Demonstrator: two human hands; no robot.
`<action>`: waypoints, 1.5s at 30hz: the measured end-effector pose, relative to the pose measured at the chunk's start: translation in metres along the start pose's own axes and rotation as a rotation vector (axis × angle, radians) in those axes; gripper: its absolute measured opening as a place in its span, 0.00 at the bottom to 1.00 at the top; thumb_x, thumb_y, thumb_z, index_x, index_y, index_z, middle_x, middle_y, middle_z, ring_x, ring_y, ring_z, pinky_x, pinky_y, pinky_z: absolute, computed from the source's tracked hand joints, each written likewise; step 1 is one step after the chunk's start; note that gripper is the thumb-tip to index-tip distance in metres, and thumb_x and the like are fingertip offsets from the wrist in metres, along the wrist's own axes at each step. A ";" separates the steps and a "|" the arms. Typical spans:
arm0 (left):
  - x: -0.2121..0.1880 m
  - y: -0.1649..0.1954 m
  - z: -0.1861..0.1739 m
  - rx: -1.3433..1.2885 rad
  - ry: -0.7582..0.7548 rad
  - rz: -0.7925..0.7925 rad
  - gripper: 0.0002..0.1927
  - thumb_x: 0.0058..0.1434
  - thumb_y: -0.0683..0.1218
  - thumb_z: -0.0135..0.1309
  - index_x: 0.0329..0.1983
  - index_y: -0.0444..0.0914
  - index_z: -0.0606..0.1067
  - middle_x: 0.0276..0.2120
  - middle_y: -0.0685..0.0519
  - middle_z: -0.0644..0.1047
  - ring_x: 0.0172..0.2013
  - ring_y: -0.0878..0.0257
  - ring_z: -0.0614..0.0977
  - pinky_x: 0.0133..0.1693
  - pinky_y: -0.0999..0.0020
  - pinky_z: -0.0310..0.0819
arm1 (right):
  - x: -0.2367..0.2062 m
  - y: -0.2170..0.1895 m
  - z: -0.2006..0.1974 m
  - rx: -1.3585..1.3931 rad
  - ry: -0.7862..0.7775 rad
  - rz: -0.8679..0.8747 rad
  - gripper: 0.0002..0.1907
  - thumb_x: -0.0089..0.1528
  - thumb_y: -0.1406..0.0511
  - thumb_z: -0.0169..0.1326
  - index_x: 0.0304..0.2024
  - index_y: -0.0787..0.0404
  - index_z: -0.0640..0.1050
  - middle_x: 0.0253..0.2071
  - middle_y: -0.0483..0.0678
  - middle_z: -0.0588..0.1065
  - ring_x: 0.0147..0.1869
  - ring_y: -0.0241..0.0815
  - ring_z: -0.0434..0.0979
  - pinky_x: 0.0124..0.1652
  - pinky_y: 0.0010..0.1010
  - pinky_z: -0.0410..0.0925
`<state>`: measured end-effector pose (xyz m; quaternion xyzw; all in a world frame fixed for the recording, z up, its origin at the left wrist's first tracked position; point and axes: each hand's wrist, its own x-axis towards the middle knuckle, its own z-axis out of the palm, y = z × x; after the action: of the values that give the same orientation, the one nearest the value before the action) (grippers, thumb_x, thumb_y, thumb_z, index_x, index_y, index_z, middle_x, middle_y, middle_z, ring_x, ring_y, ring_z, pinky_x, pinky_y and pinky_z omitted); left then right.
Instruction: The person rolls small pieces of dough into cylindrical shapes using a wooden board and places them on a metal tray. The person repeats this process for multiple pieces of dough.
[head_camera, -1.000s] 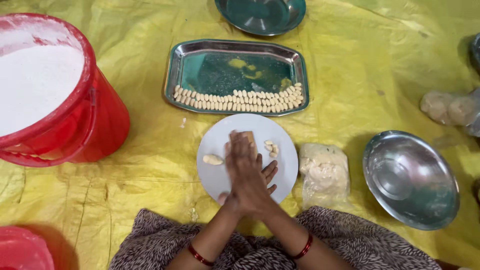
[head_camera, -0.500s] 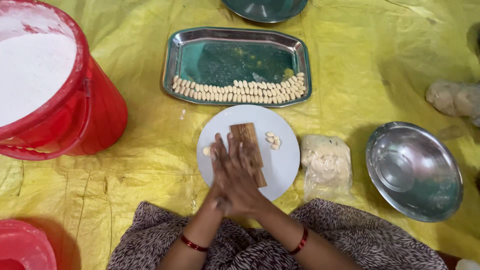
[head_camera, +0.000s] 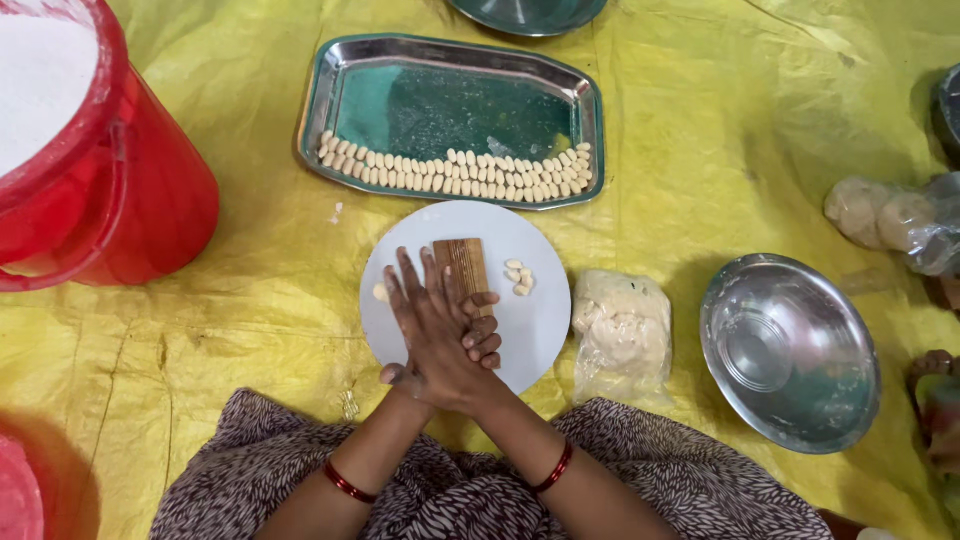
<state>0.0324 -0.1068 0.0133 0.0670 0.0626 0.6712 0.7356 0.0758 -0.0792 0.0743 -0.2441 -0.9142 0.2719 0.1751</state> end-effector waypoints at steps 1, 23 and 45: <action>-0.001 0.001 -0.005 -0.042 -0.015 -0.005 0.35 0.69 0.75 0.39 0.50 0.39 0.69 0.21 0.58 0.63 0.23 0.66 0.64 0.29 0.67 0.63 | -0.006 -0.005 -0.001 0.012 -0.005 -0.075 0.30 0.67 0.49 0.36 0.70 0.49 0.60 0.64 0.59 0.66 0.66 0.52 0.65 0.67 0.50 0.45; 0.004 0.047 0.055 -0.177 0.045 0.016 0.51 0.63 0.78 0.41 0.73 0.35 0.58 0.70 0.35 0.66 0.72 0.43 0.65 0.69 0.57 0.61 | -0.005 0.033 -0.073 0.649 0.173 0.132 0.19 0.61 0.66 0.64 0.55 0.63 0.81 0.48 0.50 0.80 0.46 0.40 0.81 0.46 0.30 0.73; 0.007 0.031 0.056 2.766 0.485 -0.008 0.56 0.47 0.61 0.69 0.72 0.28 0.59 0.71 0.39 0.60 0.74 0.44 0.50 0.71 0.52 0.30 | 0.001 0.111 -0.075 0.261 0.211 0.566 0.14 0.55 0.61 0.69 0.41 0.60 0.85 0.31 0.49 0.84 0.33 0.37 0.83 0.36 0.29 0.75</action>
<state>0.0132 -0.0976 0.0740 0.6111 0.7878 0.0601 0.0484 0.1479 0.0340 0.0690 -0.4908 -0.7443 0.3981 0.2161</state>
